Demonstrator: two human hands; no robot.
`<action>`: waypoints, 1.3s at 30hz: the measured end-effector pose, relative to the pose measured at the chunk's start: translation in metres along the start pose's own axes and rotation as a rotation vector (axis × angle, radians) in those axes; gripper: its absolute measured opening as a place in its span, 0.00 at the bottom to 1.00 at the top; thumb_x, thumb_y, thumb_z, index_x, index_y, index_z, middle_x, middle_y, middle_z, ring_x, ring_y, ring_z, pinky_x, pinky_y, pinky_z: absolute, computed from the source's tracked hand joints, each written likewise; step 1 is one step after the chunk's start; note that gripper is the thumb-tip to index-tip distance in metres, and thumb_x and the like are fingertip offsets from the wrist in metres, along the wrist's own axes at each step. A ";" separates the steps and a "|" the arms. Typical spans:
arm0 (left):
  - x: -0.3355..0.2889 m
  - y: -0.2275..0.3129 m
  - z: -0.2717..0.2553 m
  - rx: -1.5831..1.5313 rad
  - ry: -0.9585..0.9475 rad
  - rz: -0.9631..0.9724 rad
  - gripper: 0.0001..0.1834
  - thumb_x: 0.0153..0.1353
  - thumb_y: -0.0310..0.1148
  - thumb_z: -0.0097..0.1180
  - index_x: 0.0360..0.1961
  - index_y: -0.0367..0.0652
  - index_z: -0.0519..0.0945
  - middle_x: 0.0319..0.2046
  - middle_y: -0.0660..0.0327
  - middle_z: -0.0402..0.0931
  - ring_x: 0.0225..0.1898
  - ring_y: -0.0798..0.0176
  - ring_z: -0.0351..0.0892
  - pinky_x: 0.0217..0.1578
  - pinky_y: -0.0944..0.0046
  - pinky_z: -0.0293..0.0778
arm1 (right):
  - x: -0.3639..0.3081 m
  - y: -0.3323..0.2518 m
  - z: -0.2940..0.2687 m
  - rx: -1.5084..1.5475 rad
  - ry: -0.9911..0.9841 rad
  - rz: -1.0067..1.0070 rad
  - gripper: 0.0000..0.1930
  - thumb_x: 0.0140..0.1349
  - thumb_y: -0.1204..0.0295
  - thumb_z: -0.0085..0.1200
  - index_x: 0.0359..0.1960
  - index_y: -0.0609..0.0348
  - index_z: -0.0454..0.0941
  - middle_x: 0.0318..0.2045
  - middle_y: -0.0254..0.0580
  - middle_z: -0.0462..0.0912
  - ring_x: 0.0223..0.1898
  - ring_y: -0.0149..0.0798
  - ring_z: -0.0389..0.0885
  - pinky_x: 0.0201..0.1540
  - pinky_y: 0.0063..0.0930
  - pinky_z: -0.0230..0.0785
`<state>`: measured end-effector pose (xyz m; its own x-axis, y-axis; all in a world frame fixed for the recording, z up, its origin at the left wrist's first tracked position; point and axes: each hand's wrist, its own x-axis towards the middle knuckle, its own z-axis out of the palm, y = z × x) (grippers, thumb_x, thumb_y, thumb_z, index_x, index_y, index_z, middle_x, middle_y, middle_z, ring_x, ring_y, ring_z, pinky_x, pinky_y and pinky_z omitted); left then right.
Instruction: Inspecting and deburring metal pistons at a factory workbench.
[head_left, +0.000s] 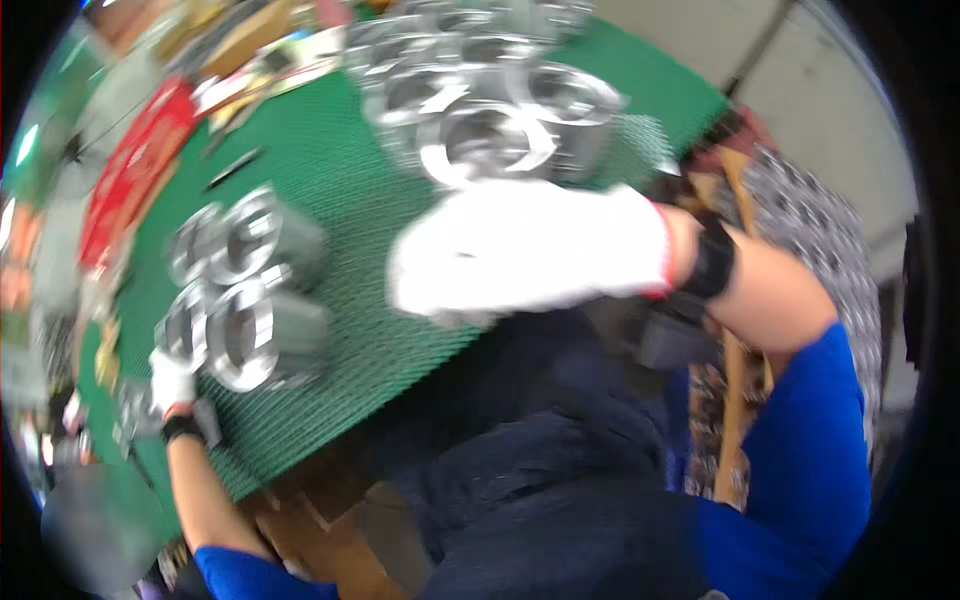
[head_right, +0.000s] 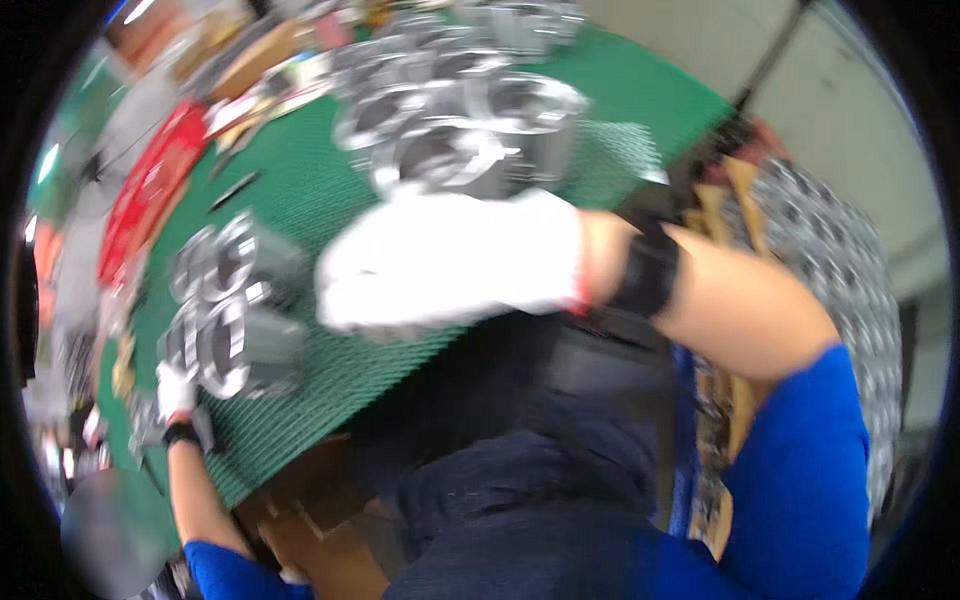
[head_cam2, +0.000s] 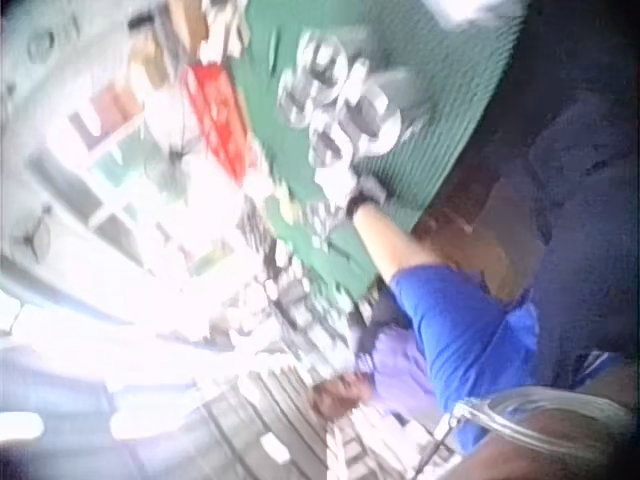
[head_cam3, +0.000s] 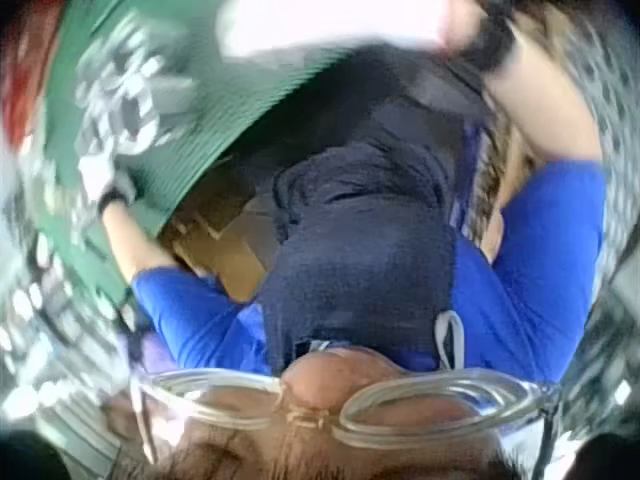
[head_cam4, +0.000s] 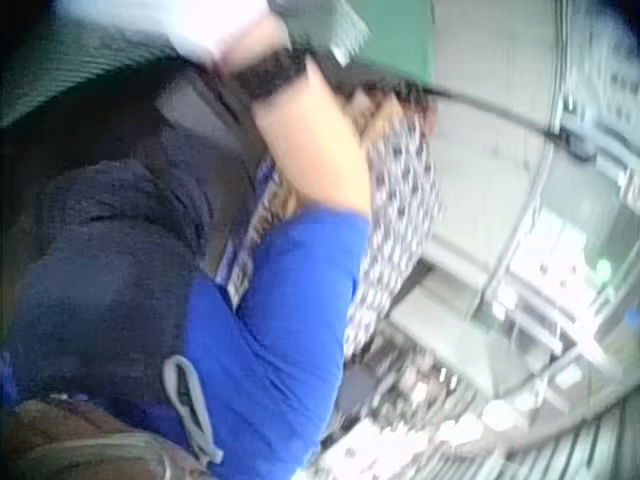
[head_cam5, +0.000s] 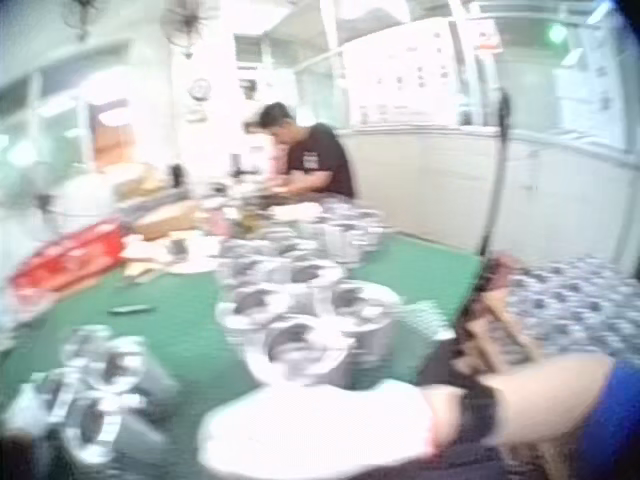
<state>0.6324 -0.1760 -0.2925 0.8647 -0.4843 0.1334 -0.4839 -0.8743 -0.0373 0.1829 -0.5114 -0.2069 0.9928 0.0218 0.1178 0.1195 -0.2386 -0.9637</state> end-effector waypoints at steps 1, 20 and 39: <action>-0.003 -0.057 0.015 -0.033 0.126 -0.081 0.36 0.60 0.50 0.59 0.59 0.30 0.66 0.51 0.33 0.75 0.56 0.32 0.74 0.56 0.46 0.69 | -0.002 -0.003 0.011 0.016 -0.127 -0.011 0.14 0.72 0.62 0.49 0.40 0.60 0.80 0.27 0.34 0.81 0.26 0.25 0.76 0.32 0.21 0.73; -0.364 0.161 -0.101 -1.712 -0.533 -0.174 0.10 0.65 0.33 0.53 0.43 0.42 0.68 0.31 0.55 0.73 0.29 0.62 0.73 0.32 0.59 0.75 | 0.013 0.022 0.176 1.114 -0.208 0.214 0.28 0.73 0.62 0.48 0.68 0.68 0.61 0.58 0.56 0.76 0.57 0.46 0.78 0.62 0.39 0.68; -0.437 0.065 -0.190 -0.721 -0.070 -0.264 0.16 0.62 0.35 0.56 0.49 0.41 0.80 0.42 0.53 0.83 0.46 0.54 0.83 0.51 0.58 0.76 | -0.213 0.219 0.070 0.304 0.459 0.750 0.18 0.71 0.61 0.48 0.51 0.64 0.78 0.29 0.44 0.85 0.14 0.25 0.72 0.14 0.19 0.63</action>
<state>0.1972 -0.0151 -0.1655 0.9585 -0.2846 -0.0156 -0.2079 -0.7356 0.6447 -0.0014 -0.4999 -0.4597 0.7189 -0.4370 -0.5405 -0.4912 0.2308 -0.8399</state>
